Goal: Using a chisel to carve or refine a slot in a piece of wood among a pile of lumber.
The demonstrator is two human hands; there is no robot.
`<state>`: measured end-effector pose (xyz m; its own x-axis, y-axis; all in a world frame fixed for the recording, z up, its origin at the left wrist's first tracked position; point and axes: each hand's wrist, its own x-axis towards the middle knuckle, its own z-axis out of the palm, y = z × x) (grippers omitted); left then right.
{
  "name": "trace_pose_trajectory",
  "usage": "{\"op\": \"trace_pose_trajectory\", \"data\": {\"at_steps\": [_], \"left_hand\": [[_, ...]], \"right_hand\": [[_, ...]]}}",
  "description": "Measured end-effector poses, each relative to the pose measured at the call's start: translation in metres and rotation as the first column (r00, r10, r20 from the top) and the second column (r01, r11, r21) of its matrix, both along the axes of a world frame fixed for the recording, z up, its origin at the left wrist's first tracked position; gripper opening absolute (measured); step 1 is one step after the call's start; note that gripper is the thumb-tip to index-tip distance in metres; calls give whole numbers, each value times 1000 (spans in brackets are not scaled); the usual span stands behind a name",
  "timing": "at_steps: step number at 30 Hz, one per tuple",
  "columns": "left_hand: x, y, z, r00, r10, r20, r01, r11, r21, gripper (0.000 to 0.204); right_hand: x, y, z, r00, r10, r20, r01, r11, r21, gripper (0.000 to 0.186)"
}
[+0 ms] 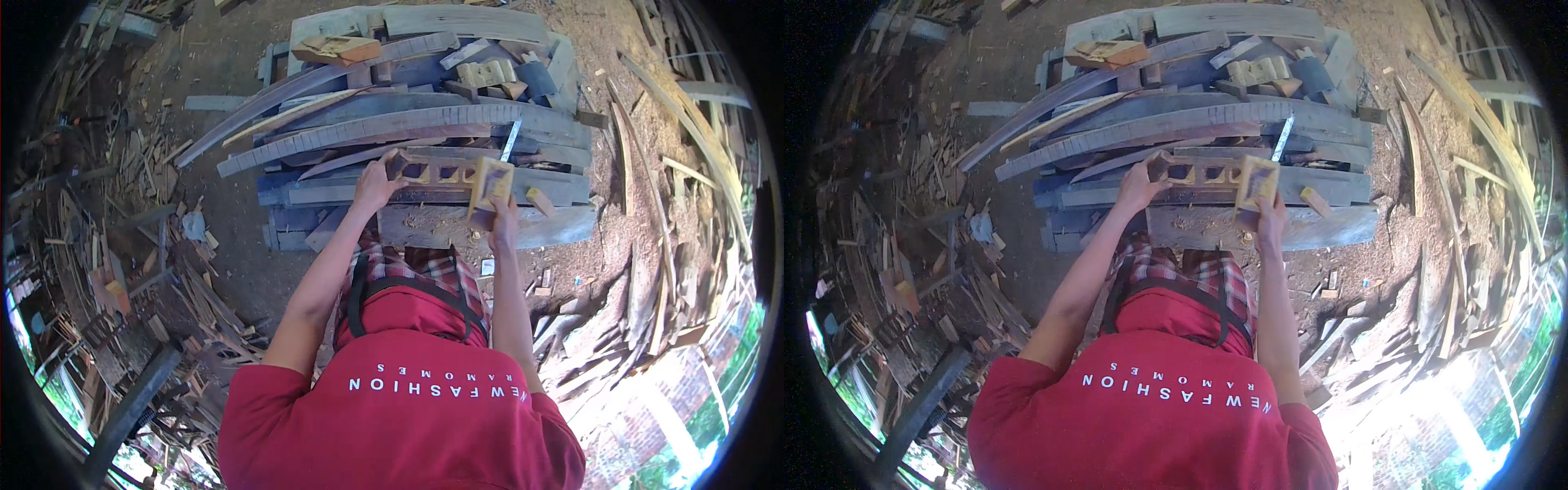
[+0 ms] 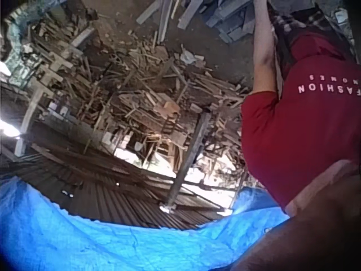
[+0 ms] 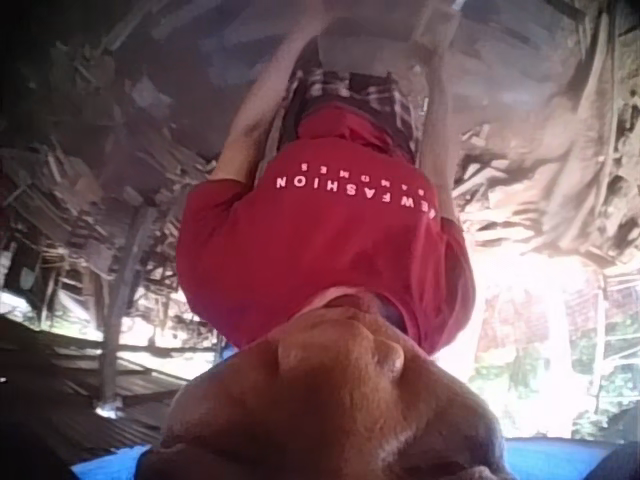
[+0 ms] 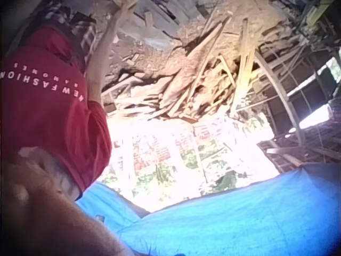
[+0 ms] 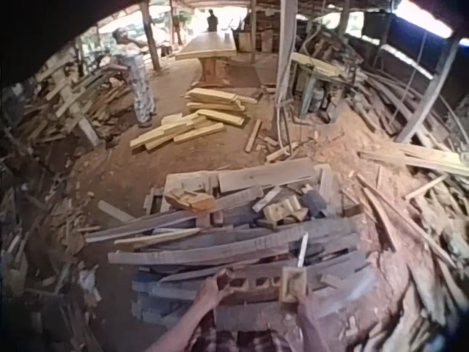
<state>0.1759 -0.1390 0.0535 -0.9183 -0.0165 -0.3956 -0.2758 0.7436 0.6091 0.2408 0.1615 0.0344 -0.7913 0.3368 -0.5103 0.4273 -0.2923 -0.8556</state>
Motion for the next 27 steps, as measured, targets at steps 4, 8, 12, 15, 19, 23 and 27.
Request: {"op": "trace_pose_trajectory", "data": {"at_steps": [4,8,12,15,19,23,27], "left_hand": [[-13,8,-4,1000,29,-9,-28,997,71,77],[-44,8,10,995,80,-53,-75,994,83,70],[-53,17,15,993,75,-94,-78,996,-30,74],[-41,25,16,987,137,-89,-145,986,-81,71],[-35,26,11,972,198,-127,-200,980,-4,68],[-35,24,-6,938,267,-222,-270,963,17,66],[-31,16,-14,966,218,-136,-227,972,-57,63]], "right_hand": [[-29,-15,1,994,107,-38,-93,959,268,54],[-67,-16,21,995,85,-44,-69,954,293,56],[-90,-17,11,995,84,-57,-58,930,362,56],[-92,-13,10,993,117,9,-110,901,420,56],[-99,-18,16,986,167,4,-152,888,434,58],[-114,-28,3,984,166,-67,-149,967,208,60],[-83,-40,-12,982,190,8,-185,945,269,52]]}}
